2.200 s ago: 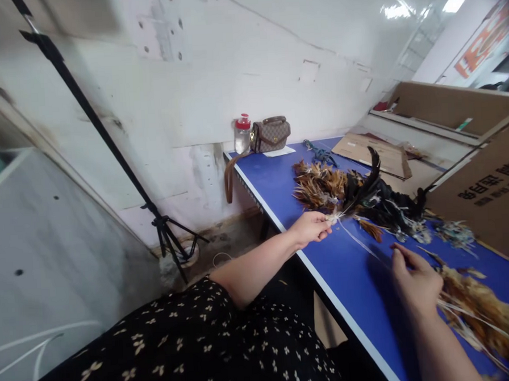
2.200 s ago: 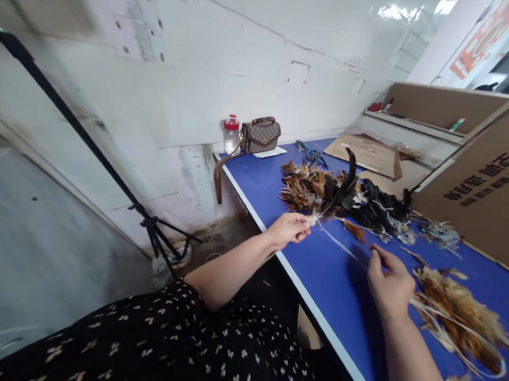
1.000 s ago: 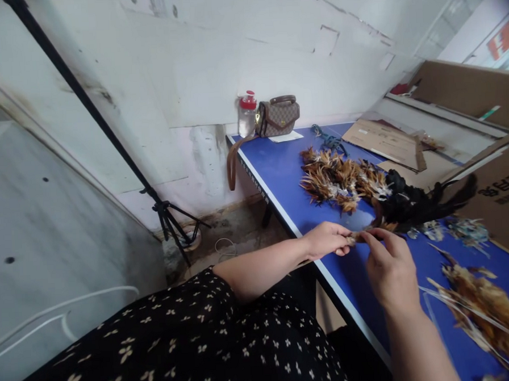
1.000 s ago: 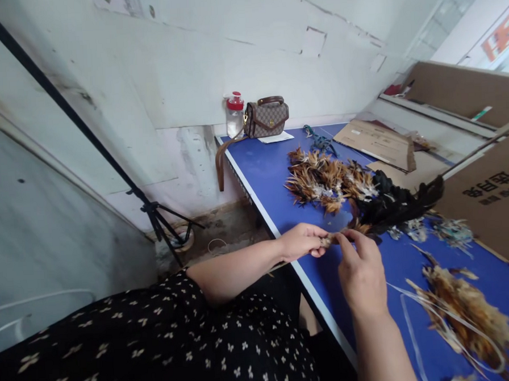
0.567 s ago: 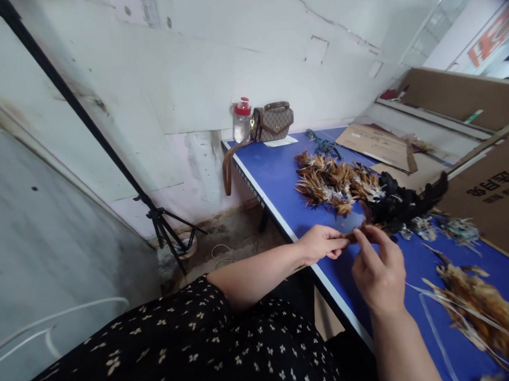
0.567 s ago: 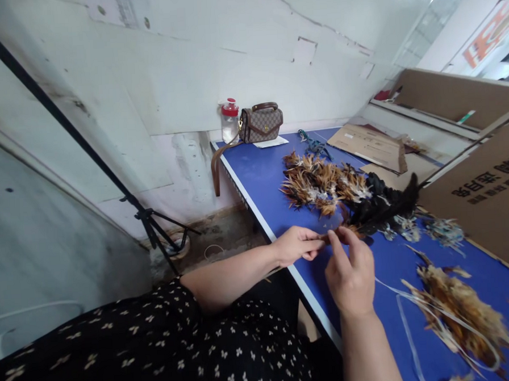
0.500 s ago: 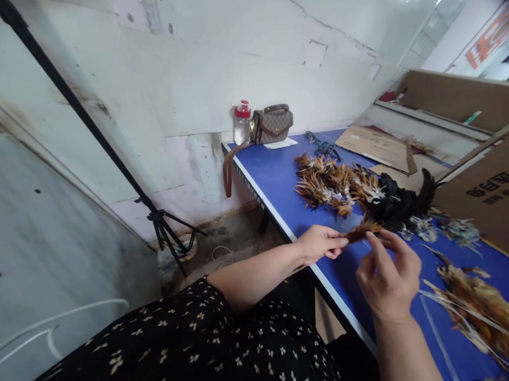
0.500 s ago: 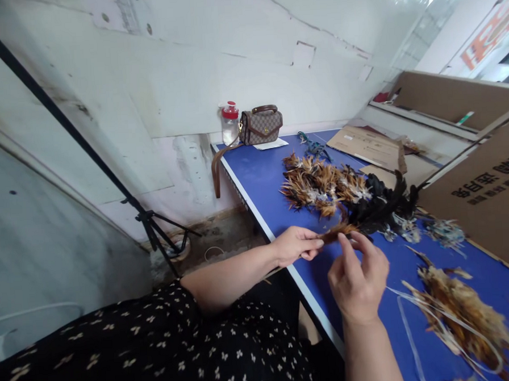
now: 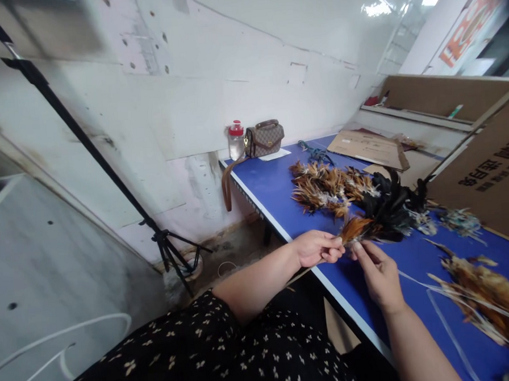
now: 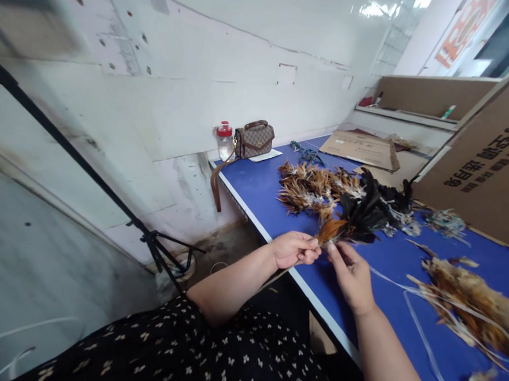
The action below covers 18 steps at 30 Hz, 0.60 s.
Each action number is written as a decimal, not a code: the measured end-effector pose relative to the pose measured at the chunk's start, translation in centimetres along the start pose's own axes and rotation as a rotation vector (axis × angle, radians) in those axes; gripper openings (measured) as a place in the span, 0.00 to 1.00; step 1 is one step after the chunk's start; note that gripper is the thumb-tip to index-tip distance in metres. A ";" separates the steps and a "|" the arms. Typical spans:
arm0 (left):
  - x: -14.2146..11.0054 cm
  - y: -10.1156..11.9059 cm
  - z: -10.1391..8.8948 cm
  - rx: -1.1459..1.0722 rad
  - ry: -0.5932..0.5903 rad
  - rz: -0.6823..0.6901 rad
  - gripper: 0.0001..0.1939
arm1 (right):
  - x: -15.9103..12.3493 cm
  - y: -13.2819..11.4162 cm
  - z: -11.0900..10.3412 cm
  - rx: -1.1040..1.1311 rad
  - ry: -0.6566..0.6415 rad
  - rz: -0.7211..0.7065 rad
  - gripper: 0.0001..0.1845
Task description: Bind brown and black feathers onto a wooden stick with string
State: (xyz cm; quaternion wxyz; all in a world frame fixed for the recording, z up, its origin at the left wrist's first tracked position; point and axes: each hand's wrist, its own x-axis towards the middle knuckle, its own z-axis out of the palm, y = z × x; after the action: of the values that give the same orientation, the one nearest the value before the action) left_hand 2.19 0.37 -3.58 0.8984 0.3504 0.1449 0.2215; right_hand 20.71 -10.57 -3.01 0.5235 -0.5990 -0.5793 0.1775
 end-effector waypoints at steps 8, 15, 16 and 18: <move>0.1 -0.2 1.1 0.058 0.134 0.039 0.14 | 0.5 0.3 0.1 0.125 0.102 0.120 0.32; 0.2 -1.9 1.3 0.230 0.224 0.190 0.19 | 0.5 0.7 -0.3 0.075 0.060 0.122 0.34; 0.1 -2.1 1.3 0.268 0.224 0.219 0.19 | 0.5 0.8 -0.3 0.062 0.059 0.124 0.34; 0.0 -2.6 1.1 0.364 0.219 0.275 0.19 | 0.5 0.9 -0.4 0.046 0.059 0.131 0.34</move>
State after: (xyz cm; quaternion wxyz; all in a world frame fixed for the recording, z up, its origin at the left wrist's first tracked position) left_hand 3.39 -1.98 -4.63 0.7609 0.4969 0.2300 0.3483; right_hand 21.61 -10.14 -3.41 0.5413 -0.6286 -0.5188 0.2068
